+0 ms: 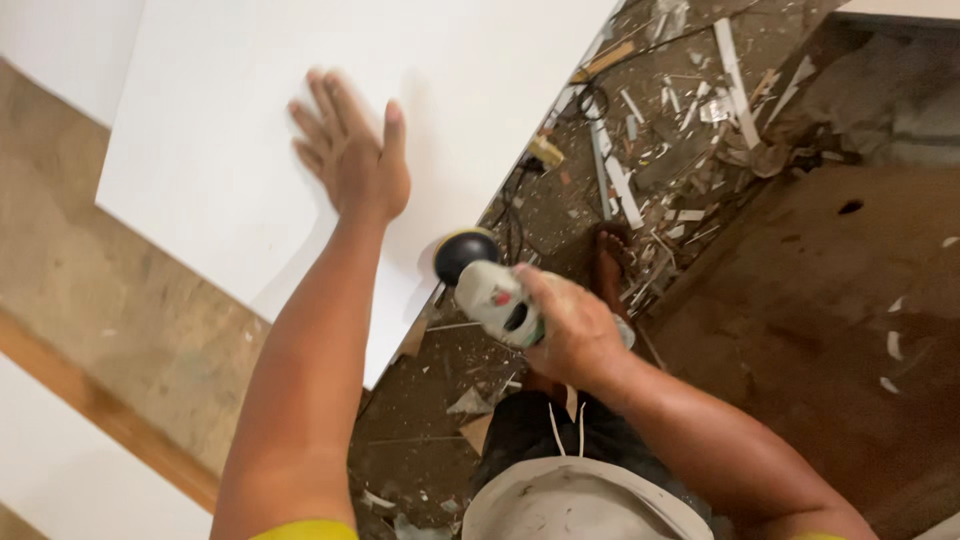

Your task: The person sands the edges and corners of a white rectangular board using a power sander held in one hand while stabilizing the board with the other.

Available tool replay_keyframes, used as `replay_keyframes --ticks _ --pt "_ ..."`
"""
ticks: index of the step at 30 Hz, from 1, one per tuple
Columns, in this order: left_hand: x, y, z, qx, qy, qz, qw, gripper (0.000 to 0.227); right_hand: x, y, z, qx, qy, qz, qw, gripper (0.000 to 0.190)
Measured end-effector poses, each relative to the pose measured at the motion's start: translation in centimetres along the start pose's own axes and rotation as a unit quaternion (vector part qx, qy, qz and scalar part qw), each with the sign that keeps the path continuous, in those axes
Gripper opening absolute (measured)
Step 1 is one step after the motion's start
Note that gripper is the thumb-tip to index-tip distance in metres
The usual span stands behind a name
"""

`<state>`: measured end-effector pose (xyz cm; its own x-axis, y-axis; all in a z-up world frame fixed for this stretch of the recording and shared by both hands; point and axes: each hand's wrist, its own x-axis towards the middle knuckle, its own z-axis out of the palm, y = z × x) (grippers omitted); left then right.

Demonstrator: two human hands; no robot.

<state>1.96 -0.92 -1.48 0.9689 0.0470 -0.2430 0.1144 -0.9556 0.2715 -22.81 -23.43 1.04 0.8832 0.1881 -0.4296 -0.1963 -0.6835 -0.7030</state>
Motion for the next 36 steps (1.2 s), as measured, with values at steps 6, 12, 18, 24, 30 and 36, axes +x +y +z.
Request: replay_keyframes --ticks 6,12,18,24,30,36 --pt "-1.2 -0.1 -0.5 0.079 -0.003 0.010 0.997 0.105 2.7 4.8 -7.0 0.067 0.088 0.146 0.983 0.108" --pt "-1.7 -0.3 -0.9 0.101 -0.013 0.000 0.995 0.120 6.8 6.7 -16.2 0.093 0.181 0.177 0.963 0.099" --pt "-2.0 -0.8 -0.8 0.112 -0.002 0.005 0.994 0.131 9.9 10.0 -23.3 0.123 0.278 0.119 0.945 0.100" --pt "-2.4 -0.3 -1.0 0.056 0.003 -0.021 0.998 0.128 13.0 14.1 -28.7 0.126 0.312 0.095 0.937 0.102" --pt "-1.9 -1.1 -0.5 0.067 0.022 -0.008 0.997 0.126 12.9 16.9 -27.9 0.119 0.363 0.022 0.924 0.094" --pt "-1.0 -3.3 1.9 0.089 0.032 -0.002 0.996 0.125 14.0 18.2 -25.3 0.049 0.378 -0.044 0.923 0.090"
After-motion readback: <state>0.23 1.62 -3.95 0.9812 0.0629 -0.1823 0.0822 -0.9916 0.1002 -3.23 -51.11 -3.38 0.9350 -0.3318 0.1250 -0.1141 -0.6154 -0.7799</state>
